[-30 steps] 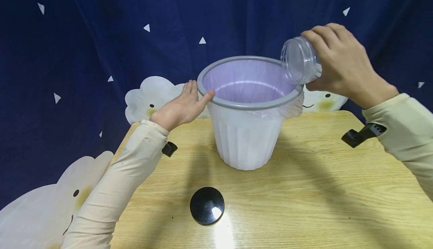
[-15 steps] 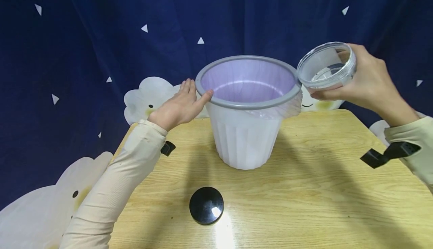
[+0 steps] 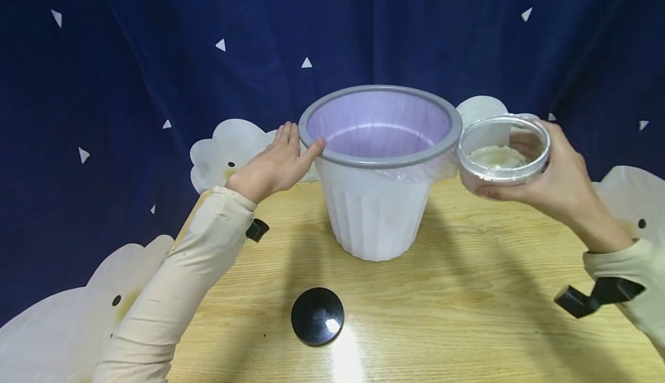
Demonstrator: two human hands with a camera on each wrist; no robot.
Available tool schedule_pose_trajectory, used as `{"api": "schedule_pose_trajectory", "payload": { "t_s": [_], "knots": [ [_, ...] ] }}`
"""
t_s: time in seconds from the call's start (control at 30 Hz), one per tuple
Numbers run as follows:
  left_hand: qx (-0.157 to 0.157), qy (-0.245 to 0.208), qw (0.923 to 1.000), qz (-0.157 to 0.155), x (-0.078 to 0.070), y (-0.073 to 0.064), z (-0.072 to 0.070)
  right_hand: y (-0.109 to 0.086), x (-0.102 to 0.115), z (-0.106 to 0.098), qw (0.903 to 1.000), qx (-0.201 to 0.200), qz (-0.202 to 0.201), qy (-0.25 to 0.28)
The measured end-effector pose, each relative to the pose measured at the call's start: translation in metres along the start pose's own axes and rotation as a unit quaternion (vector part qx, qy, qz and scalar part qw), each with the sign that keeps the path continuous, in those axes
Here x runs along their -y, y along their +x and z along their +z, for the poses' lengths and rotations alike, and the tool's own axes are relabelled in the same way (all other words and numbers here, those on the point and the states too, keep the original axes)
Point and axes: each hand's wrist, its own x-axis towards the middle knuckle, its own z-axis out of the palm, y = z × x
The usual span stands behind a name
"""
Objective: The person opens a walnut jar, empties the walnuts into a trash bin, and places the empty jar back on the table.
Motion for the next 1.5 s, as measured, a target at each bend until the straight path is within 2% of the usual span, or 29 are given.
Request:
{"api": "schedule_pose_trajectory", "payload": {
  "t_s": [0.1, 0.23, 0.37, 0.53, 0.67, 0.8, 0.93, 1.1, 1.27, 1.37, 1.5],
  "knots": [
    [-0.002, -0.004, 1.0, -0.001, 0.0, 0.001, 0.001, -0.02, -0.016, 0.016, 0.9996, 0.011, -0.024, 0.008],
    [-0.004, -0.007, 1.0, -0.001, 0.001, 0.002, 0.002, -0.049, -0.043, 0.042, 0.9971, 0.053, -0.047, 0.028],
    [-0.004, -0.011, 0.9999, -0.001, -0.001, 0.003, 0.003, -0.081, -0.063, 0.065, 0.995, 0.089, -0.028, 0.036],
    [-0.004, -0.009, 0.9999, 0.0, -0.001, 0.003, 0.002, -0.119, -0.075, 0.093, 0.9933, 0.106, -0.024, 0.039],
    [-0.005, -0.01, 0.9999, -0.002, -0.001, 0.003, 0.002, -0.143, -0.08, 0.11, 0.9884, 0.13, -0.018, 0.076],
    [-0.001, -0.012, 0.9999, -0.001, 0.0, 0.002, 0.002, -0.16, -0.083, 0.119, 0.9821, 0.146, -0.002, 0.119],
    [-0.002, -0.014, 0.9999, 0.001, 0.0, 0.003, 0.003, -0.173, -0.082, 0.126, 0.9767, 0.151, -0.002, 0.152],
    [-0.002, -0.016, 0.9999, 0.002, 0.001, 0.003, 0.002, -0.181, -0.078, 0.133, 0.9748, 0.149, -0.021, 0.165],
    [0.007, -0.018, 0.9998, 0.003, 0.002, 0.002, 0.003, -0.18, -0.076, 0.131, 0.9802, 0.152, -0.007, 0.127],
    [0.0, -0.026, 0.9997, 0.005, 0.002, 0.001, 0.005, -0.177, -0.074, 0.127, 0.9819, 0.158, -0.007, 0.104],
    [-0.031, -0.036, 0.9986, 0.022, 0.006, -0.003, 0.013, -0.168, -0.07, 0.119, 0.972, 0.169, -0.032, 0.161]
  ]
}}
